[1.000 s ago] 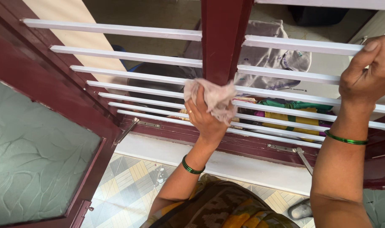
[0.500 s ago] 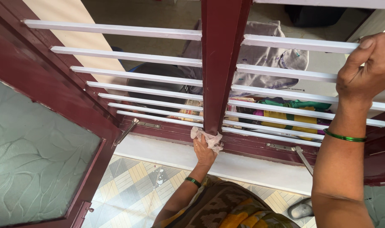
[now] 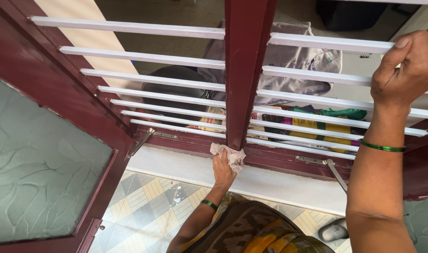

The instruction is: The person wipes the horizontal bars and frame of a window-mounted metal grill gate using a cloth, reaching various sections across the structure.

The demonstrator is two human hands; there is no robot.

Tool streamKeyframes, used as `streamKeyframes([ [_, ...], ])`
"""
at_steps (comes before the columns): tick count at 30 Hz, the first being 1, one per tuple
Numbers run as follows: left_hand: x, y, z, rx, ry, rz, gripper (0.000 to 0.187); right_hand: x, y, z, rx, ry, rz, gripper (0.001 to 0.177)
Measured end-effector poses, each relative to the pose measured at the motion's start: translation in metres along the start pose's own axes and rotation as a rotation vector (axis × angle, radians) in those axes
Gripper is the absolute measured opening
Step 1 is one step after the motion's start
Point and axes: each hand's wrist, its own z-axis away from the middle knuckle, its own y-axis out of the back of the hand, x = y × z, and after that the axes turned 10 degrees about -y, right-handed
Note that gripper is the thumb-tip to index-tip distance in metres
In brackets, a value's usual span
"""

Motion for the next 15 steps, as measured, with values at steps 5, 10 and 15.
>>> streamKeyframes([
  [5,0.017,0.033,0.018,-0.074,0.098,0.054,0.099,0.003,-0.004,0.004,-0.014,-0.028,-0.017,0.033],
  [10,0.04,0.063,-0.014,0.133,0.171,0.25,0.098,0.006,-0.006,0.006,-0.021,-0.038,-0.008,0.033],
  [15,0.07,0.094,-0.118,0.473,0.072,0.428,0.094,0.009,-0.008,0.007,-0.018,-0.023,-0.021,0.033],
])
